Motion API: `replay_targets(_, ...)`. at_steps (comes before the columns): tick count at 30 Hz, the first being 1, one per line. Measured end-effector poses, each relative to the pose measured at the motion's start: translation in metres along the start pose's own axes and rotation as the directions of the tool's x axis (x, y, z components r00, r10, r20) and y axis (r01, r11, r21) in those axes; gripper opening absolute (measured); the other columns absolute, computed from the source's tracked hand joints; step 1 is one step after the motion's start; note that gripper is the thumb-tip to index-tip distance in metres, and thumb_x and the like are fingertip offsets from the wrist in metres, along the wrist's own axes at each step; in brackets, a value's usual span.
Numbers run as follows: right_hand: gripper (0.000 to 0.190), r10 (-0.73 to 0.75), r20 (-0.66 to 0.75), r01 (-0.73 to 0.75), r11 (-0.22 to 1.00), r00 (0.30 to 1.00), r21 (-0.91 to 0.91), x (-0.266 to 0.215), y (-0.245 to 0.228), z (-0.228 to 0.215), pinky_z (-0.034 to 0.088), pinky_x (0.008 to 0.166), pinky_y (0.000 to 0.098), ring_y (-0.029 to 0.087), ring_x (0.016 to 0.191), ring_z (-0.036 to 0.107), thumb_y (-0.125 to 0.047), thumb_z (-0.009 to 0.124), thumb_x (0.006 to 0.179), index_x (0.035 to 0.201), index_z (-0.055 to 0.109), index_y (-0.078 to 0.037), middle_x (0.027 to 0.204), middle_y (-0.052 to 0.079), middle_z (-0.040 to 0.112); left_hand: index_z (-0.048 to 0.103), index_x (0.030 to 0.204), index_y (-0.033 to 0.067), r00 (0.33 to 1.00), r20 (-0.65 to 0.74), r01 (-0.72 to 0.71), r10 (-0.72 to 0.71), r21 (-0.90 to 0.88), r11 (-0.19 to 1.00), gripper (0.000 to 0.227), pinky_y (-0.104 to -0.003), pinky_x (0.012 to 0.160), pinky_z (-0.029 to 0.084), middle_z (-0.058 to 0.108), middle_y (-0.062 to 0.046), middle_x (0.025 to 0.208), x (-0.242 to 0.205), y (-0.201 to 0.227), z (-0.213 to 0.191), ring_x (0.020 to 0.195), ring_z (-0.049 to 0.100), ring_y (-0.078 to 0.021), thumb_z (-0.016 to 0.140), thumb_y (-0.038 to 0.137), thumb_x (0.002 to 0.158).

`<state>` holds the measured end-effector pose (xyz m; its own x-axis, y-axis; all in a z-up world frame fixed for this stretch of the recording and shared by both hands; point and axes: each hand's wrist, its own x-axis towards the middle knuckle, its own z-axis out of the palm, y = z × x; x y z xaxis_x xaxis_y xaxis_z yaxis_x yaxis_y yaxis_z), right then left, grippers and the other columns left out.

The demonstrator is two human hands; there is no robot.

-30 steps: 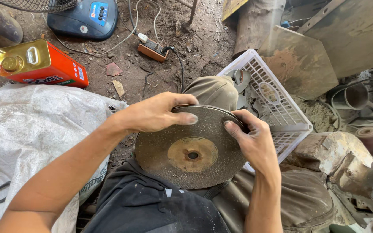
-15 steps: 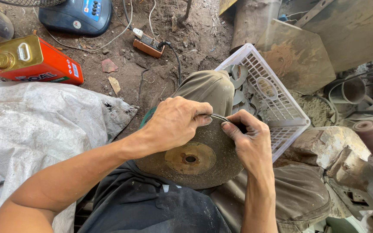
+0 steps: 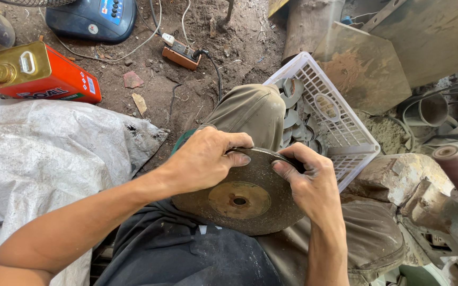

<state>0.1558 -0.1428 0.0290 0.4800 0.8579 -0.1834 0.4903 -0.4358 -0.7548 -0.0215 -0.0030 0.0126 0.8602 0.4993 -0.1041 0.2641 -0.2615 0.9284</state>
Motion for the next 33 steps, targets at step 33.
replay_targets(33, 0.020, -0.340, -0.509, 0.311, 0.940, 0.791, -0.144, -0.075, -0.065, -0.029, 0.055, 0.074, 0.0280, 0.016, 0.081, 0.068, 0.004, 0.075, 0.084, 0.102, 0.066, 0.005, 0.090, 0.011, 0.070, 0.070, 0.111, 0.0076, 0.580, -0.259, -0.630, 0.772, 0.459, 0.627, 0.026, -0.047, 0.108, 0.039, 0.063, -0.008, 0.119, -0.007, 0.072, -0.028, 0.122, 0.053, -0.0273, 0.072, 0.028, 0.096)
